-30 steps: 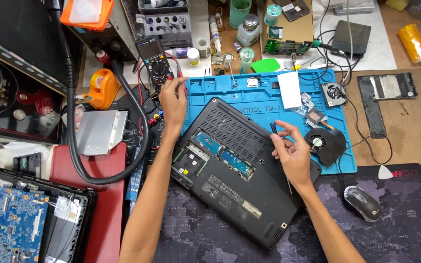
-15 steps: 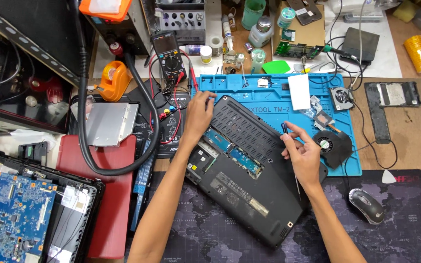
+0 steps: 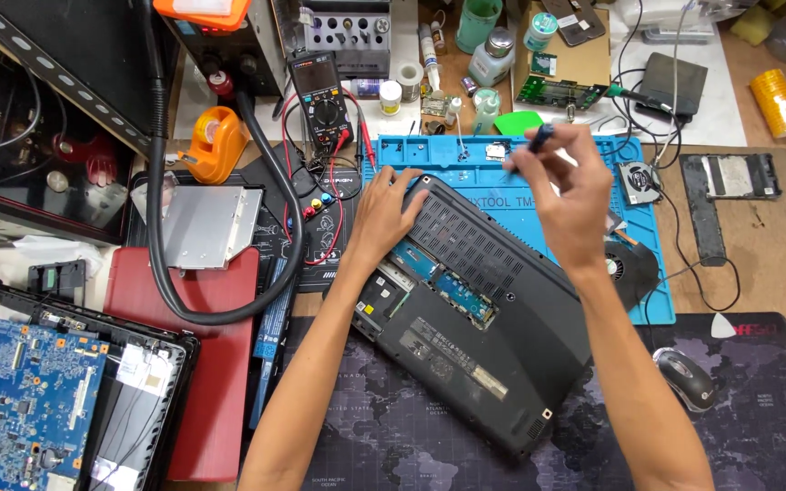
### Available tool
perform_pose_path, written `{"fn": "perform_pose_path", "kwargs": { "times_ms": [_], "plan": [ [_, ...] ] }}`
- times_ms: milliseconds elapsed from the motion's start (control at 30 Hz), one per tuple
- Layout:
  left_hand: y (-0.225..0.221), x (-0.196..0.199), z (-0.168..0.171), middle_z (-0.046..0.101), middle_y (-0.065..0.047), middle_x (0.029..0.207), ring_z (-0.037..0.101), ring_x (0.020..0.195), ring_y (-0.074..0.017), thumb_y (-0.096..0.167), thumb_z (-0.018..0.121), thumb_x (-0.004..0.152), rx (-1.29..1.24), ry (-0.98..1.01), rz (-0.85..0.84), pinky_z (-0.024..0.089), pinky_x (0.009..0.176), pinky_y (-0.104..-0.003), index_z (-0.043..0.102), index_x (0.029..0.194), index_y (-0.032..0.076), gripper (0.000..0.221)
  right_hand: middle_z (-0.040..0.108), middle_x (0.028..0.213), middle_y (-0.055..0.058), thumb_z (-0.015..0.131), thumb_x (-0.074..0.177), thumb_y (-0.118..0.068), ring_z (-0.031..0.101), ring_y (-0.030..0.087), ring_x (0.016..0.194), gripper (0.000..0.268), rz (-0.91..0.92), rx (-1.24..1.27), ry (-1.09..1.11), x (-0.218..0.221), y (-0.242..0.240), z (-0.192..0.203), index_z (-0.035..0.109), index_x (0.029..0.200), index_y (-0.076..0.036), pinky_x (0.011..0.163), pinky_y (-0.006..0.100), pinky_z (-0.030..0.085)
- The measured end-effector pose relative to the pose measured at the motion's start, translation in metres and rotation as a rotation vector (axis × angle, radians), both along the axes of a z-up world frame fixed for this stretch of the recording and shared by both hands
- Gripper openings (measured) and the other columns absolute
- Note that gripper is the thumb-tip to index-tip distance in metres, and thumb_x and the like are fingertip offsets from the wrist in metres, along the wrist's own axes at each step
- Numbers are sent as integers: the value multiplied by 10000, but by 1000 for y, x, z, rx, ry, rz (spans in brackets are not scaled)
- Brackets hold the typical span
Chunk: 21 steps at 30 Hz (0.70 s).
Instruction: Disassembling a laptop by removing screws and internal components on a repair bench
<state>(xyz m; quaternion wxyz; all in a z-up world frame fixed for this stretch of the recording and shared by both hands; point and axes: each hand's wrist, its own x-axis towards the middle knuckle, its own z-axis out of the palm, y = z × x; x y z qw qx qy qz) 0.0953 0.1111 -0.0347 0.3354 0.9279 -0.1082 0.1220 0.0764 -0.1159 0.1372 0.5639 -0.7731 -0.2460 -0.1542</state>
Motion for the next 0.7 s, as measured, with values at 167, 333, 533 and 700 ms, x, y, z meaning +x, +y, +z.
{"fn": "perform_pose_path", "kwargs": {
  "times_ms": [167,333,533,700],
  "plan": [
    [-1,0,1,496,-57,965,628,932,-358,394,562,1048,-2,-9,-11,468,790,-433,615,1320,177,352,607,1069,181,554,1085,30,732,344,1006,177,38,91,-82,15,40,-15,499,1253,28,888,430,644],
    [0,-4,7,504,-71,967,638,970,-392,364,574,1044,-17,-14,-21,480,825,-444,621,1317,170,338,624,1052,186,547,1080,13,737,348,1003,175,64,117,-83,26,50,-33,492,1246,23,871,453,653],
    [0,-4,10,507,-65,968,642,975,-387,362,577,1045,-28,-17,-23,482,819,-437,624,1312,176,330,637,1036,171,561,1084,-27,742,309,989,166,77,122,-60,31,54,-35,495,1230,17,862,433,657],
    [1,-3,12,487,-46,954,631,921,-347,364,570,1047,-27,-8,-21,470,795,-414,636,1301,183,319,642,961,168,605,1062,-25,751,330,897,157,66,17,-130,31,60,-33,531,1196,11,801,448,649]
  ]
}}
